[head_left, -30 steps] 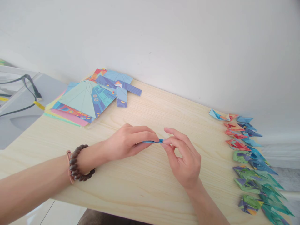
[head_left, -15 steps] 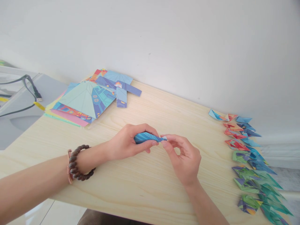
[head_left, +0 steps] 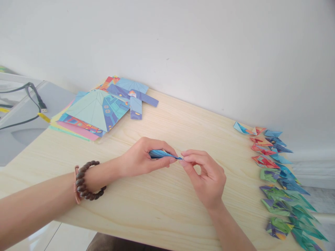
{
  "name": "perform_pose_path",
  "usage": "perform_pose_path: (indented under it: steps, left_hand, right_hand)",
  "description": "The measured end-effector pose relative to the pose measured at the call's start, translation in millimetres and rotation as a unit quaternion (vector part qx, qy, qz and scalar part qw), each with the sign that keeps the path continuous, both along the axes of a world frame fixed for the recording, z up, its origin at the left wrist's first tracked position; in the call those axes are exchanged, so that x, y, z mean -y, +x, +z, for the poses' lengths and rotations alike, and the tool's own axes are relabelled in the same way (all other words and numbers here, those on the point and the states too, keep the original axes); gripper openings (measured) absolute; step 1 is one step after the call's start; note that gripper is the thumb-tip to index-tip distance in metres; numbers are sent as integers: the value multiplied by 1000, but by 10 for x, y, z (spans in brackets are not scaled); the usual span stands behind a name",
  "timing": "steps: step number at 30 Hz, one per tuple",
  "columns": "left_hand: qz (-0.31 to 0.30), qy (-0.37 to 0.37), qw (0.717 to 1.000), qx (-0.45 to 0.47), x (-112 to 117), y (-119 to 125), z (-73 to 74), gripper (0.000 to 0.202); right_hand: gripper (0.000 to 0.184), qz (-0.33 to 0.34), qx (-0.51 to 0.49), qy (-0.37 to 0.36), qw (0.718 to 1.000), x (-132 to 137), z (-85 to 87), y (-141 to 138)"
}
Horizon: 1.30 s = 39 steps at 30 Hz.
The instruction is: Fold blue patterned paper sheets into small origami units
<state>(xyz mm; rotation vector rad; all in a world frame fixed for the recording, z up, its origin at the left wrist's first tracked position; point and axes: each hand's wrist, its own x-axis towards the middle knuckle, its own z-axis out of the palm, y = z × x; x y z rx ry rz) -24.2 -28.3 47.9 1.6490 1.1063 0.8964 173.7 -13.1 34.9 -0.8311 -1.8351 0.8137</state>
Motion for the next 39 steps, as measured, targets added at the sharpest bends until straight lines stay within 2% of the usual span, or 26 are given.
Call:
perform_pose_path:
  steps: [5,10,17,22,26,29,32,39]
  left_hand:
    - [6,29,999,-17,-1,-16,-48,16]
    - [-6,23,1000,-12,5,-10,-34,15]
    - [-7,-126,990,56,25,8,51,19]
    - [-32,-188,979,77,-5,-26,60,22]
    - [-54,-234,964,115,-23,-37,71,18]
    - [-57,-206,972,96,-38,-44,92,14]
    - [-64,-169,981,71,-48,-57,100,14]
    - [-40,-217,973,61,-39,-65,43,19]
  right_hand:
    - [23,23,11,21,999,-4,13,27]
    - [25,39,60,87,994,-28,19,35]
    - [28,23,94,220,971,-68,15,52]
    - [21,17,144,274,951,-87,43,72]
    - [25,48,147,268,951,-78,55,93]
    - [31,81,144,262,951,-57,53,109]
    - [30,97,144,270,947,-41,42,111]
    - [32,111,136,269,947,-47,25,104]
